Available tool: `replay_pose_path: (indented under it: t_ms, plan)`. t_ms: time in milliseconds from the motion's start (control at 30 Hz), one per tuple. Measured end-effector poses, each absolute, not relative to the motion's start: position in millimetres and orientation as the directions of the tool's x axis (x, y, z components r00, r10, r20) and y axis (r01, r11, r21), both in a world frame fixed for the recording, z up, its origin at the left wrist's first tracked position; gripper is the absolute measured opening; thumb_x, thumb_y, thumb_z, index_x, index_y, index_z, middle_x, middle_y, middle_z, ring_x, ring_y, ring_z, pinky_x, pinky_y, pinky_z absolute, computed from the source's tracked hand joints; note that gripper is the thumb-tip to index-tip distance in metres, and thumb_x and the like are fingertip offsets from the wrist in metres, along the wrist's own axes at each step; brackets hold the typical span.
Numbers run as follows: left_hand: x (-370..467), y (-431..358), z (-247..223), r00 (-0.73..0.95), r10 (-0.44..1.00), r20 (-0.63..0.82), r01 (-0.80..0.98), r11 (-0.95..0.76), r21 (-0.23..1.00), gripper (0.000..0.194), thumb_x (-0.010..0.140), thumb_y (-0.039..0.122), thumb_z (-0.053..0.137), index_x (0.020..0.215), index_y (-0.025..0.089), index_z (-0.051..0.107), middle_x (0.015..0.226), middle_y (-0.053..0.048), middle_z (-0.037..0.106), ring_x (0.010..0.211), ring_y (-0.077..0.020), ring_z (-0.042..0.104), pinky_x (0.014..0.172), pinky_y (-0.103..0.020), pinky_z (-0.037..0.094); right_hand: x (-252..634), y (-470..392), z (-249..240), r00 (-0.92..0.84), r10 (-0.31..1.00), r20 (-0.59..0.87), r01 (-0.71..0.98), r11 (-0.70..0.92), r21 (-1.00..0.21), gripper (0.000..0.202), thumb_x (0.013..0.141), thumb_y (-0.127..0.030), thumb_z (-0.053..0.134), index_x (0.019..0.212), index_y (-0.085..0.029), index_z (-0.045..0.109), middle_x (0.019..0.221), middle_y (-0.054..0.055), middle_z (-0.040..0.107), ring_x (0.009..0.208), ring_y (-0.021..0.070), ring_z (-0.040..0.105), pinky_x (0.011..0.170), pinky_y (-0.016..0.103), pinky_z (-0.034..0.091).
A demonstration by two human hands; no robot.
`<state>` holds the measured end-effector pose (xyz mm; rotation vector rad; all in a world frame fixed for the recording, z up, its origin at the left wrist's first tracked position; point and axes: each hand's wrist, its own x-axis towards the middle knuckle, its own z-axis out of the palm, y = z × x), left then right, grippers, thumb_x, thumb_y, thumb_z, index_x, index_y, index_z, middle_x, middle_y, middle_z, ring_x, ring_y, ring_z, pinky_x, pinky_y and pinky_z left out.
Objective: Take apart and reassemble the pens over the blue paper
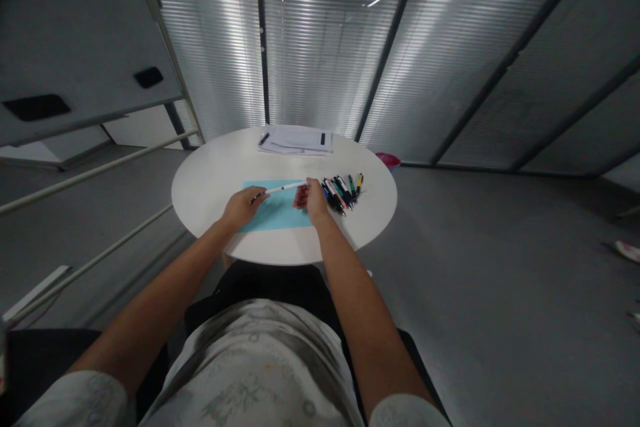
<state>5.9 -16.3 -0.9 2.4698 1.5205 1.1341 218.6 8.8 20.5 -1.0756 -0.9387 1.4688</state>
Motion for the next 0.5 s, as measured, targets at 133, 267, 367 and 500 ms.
replay_pose_path:
  t_ms: [133, 267, 367, 500]
  plan:
    - [5.1, -15.9, -0.2, 0.242, 0.783, 0.573, 0.753, -0.524, 0.398, 0.032, 0.096, 0.041, 0.046, 0.110, 0.022, 0.066, 0.106, -0.007, 0.071, 0.095, -0.0183, 0.065, 0.084, -0.030, 0.050, 218.6, 10.5, 20.1, -0.005, 0.992, -0.124, -0.257, -0.121, -0.959, 0.035, 0.082, -0.045, 0.046, 0.058, -0.020, 0.051, 0.040, -0.001, 0.051, 0.033, 0.0125, 0.050, 0.032, 0.022, 0.031]
    - [4.8, -15.7, -0.6, 0.228, 0.787, 0.574, 0.751, -0.517, 0.410, 0.033, 0.095, 0.042, 0.046, 0.111, 0.021, 0.067, 0.106, -0.007, 0.071, 0.094, -0.0188, 0.066, 0.083, -0.030, 0.050, 217.6, 10.1, 18.5, 0.045, 0.999, -0.020, -0.272, -0.007, -0.962, 0.022, 0.075, -0.041, 0.057, 0.074, -0.019, 0.058, 0.047, -0.003, 0.057, 0.039, 0.0122, 0.056, 0.036, 0.020, 0.037]
    - [4.9, -15.4, -1.1, 0.227, 0.791, 0.568, 0.751, -0.513, 0.415, 0.033, 0.095, 0.042, 0.047, 0.110, 0.021, 0.067, 0.106, -0.007, 0.071, 0.094, -0.0190, 0.066, 0.084, -0.031, 0.051, 218.0, 9.3, 17.9, 0.074, 0.995, 0.072, -0.294, 0.091, -0.951, 0.028, 0.070, -0.039, 0.065, 0.091, -0.022, 0.058, 0.049, -0.008, 0.058, 0.039, 0.0108, 0.055, 0.037, 0.018, 0.037]
    - [5.0, -14.7, -1.4, 0.217, 0.792, 0.570, 0.757, -0.506, 0.414, 0.033, 0.095, 0.042, 0.046, 0.110, 0.022, 0.067, 0.108, -0.007, 0.071, 0.098, -0.0193, 0.066, 0.086, -0.031, 0.051, 218.5, 7.4, 19.7, 0.086, 0.992, 0.087, -0.277, 0.108, -0.955, 0.034, 0.070, -0.047, 0.069, 0.088, -0.023, 0.053, 0.050, -0.008, 0.058, 0.039, 0.0107, 0.055, 0.036, 0.018, 0.036]
